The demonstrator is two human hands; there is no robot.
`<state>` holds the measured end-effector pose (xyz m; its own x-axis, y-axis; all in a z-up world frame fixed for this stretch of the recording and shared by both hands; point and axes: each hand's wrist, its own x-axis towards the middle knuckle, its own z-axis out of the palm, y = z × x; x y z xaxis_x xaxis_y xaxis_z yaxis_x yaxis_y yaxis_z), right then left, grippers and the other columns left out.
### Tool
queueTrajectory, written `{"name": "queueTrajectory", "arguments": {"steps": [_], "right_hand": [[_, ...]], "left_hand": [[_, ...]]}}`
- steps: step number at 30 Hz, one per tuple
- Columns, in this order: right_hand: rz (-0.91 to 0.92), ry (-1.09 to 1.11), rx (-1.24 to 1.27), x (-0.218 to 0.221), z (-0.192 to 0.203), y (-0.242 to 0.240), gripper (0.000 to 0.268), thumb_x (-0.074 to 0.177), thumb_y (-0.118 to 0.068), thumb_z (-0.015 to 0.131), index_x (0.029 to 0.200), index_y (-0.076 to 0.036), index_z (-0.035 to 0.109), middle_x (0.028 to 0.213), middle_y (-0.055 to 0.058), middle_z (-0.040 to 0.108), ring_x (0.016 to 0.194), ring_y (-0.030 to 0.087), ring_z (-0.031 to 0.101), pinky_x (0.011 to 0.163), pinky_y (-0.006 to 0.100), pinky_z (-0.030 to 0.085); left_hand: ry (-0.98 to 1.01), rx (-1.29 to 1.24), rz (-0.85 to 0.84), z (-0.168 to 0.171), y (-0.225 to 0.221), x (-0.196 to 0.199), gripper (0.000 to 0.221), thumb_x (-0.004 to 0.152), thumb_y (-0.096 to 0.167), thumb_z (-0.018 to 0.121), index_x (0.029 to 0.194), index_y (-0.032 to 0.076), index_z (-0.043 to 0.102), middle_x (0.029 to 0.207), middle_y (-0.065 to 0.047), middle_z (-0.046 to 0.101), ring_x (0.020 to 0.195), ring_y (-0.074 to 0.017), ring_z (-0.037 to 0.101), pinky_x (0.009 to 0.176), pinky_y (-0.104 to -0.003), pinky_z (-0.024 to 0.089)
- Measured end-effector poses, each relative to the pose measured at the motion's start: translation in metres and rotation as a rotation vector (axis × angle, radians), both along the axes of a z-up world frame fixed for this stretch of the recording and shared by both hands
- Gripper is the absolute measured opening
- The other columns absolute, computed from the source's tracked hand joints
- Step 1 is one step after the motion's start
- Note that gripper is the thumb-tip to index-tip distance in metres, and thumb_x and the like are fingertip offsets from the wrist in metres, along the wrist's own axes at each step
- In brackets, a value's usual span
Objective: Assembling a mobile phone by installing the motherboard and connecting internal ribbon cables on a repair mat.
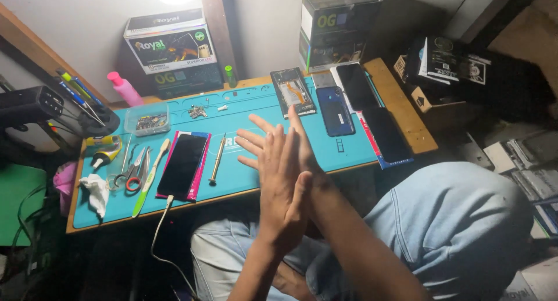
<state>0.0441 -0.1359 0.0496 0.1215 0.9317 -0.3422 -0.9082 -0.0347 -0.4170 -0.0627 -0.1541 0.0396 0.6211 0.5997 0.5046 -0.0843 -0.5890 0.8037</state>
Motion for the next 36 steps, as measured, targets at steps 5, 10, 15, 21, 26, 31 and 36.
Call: {"name": "queueTrajectory", "arguments": {"steps": [5, 10, 15, 21, 26, 31, 36], "right_hand": [[0.084, 0.005, 0.111, 0.017, -0.006, -0.011, 0.086, 0.106, -0.070, 0.043, 0.167, -0.009, 0.038, 0.150, 0.014, 0.058, 0.131, 0.029, 0.063, 0.101, 0.047, 0.054], [-0.163, -0.612, 0.072, 0.046, -0.006, -0.036, 0.052, 0.107, -0.020, 0.059, 0.150, 0.009, 0.057, 0.152, 0.032, 0.062, 0.141, 0.042, 0.060, 0.115, 0.052, 0.051], [-0.565, -1.454, -0.287, 0.133, 0.021, -0.090, 0.023, 0.100, -0.031, 0.083, 0.100, -0.008, 0.083, 0.070, 0.009, 0.079, 0.067, 0.017, 0.079, 0.061, 0.026, 0.060], [-0.442, -1.914, -0.703, 0.236, -0.052, -0.146, 0.049, 0.091, -0.029, 0.092, 0.123, 0.006, 0.080, 0.102, 0.025, 0.077, 0.092, 0.037, 0.076, 0.076, 0.041, 0.061], [0.004, -1.885, -1.077, 0.220, -0.031, -0.139, 0.076, 0.092, -0.053, 0.079, 0.144, 0.002, 0.067, 0.131, 0.022, 0.068, 0.119, 0.038, 0.069, 0.096, 0.049, 0.058], [0.092, -1.758, -1.177, 0.221, -0.035, -0.130, 0.051, 0.093, -0.051, 0.078, 0.120, -0.008, 0.071, 0.122, 0.012, 0.059, 0.103, 0.028, 0.070, 0.084, 0.045, 0.063], [0.079, -1.712, -1.274, 0.224, -0.033, -0.123, 0.085, 0.082, -0.055, 0.084, 0.151, -0.015, 0.058, 0.154, 0.009, 0.060, 0.148, 0.033, 0.049, 0.122, 0.067, 0.036]], "left_hand": [[0.209, 0.160, 0.122, -0.036, 0.042, -0.008, 0.060, 0.114, 0.041, 0.044, 0.170, 0.022, 0.041, 0.180, -0.014, 0.028, 0.166, -0.0391, 0.021, 0.130, -0.064, 0.005], [0.069, 0.012, 0.227, -0.034, 0.045, -0.005, 0.058, 0.108, 0.022, 0.060, 0.163, 0.009, 0.050, 0.163, -0.033, 0.047, 0.151, -0.0531, 0.044, 0.123, -0.065, 0.034], [0.137, 0.039, 0.433, -0.069, 0.070, 0.018, 0.037, 0.101, 0.023, 0.072, 0.136, 0.013, 0.075, 0.136, -0.013, 0.074, 0.131, -0.0346, 0.070, 0.106, -0.047, 0.057], [0.221, 0.139, 0.438, -0.084, 0.096, 0.049, 0.031, 0.103, 0.019, 0.072, 0.130, 0.007, 0.076, 0.133, -0.020, 0.072, 0.128, -0.0403, 0.069, 0.107, -0.052, 0.053], [0.356, 0.261, 0.463, -0.092, 0.095, 0.055, 0.030, 0.100, 0.022, 0.072, 0.127, 0.010, 0.076, 0.134, -0.013, 0.072, 0.127, -0.0334, 0.067, 0.104, -0.052, 0.050], [0.379, 0.249, 0.437, -0.092, 0.093, 0.056, 0.026, 0.096, 0.017, 0.071, 0.119, 0.008, 0.077, 0.136, -0.012, 0.072, 0.129, -0.0330, 0.065, 0.108, -0.054, 0.047], [0.374, 0.323, 0.484, -0.097, 0.092, 0.058, 0.023, 0.097, 0.017, 0.074, 0.118, 0.008, 0.078, 0.135, -0.011, 0.072, 0.130, -0.0331, 0.066, 0.105, -0.053, 0.049]]}}
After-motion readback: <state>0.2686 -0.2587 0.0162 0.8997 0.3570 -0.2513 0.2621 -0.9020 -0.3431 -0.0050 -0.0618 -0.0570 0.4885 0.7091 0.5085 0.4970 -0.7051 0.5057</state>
